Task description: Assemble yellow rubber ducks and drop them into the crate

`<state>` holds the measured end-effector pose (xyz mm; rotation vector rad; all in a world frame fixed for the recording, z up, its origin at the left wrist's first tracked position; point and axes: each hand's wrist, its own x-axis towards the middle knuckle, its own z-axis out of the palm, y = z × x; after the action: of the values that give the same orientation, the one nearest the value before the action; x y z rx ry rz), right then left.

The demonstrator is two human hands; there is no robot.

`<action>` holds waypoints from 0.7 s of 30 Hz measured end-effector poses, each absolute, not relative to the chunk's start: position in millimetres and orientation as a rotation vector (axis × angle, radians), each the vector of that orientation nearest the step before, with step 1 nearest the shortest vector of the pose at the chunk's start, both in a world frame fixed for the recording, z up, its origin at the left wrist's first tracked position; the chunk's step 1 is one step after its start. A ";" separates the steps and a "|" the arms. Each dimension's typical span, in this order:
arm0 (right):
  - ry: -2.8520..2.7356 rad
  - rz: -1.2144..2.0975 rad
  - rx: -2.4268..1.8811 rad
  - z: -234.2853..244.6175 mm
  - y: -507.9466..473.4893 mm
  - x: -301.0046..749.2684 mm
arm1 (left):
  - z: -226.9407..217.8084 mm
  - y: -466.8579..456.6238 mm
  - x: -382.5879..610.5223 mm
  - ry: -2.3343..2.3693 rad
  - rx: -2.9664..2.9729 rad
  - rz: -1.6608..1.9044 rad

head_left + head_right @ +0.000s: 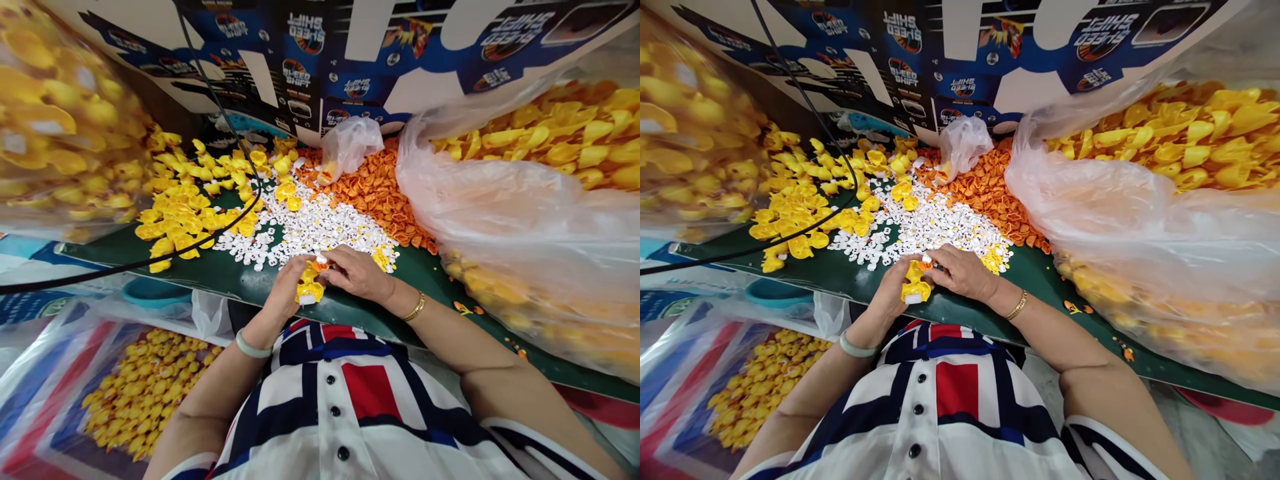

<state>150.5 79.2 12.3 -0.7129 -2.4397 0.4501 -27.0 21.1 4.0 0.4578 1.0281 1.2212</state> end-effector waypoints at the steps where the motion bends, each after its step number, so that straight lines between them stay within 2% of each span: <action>1: -2.521 0.414 -0.695 17.2 82.1 153.0 | 3.5 22.5 -28.7 1.047 0.455 1.217; 7: -2.871 0.212 -0.646 45.3 85.6 153.1 | -1.1 28.9 -35.5 1.142 0.560 1.157; 13: -3.015 0.163 -0.653 47.6 79.8 144.8 | -4.6 32.6 -34.0 1.308 0.707 1.142; 21: -2.891 0.125 -0.716 35.6 81.8 147.2 | -0.6 21.5 -39.4 1.001 0.604 1.136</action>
<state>147.2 81.8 35.6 -0.7157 -2.8908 0.1248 -39.4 21.5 -0.6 0.6041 1.0008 1.1356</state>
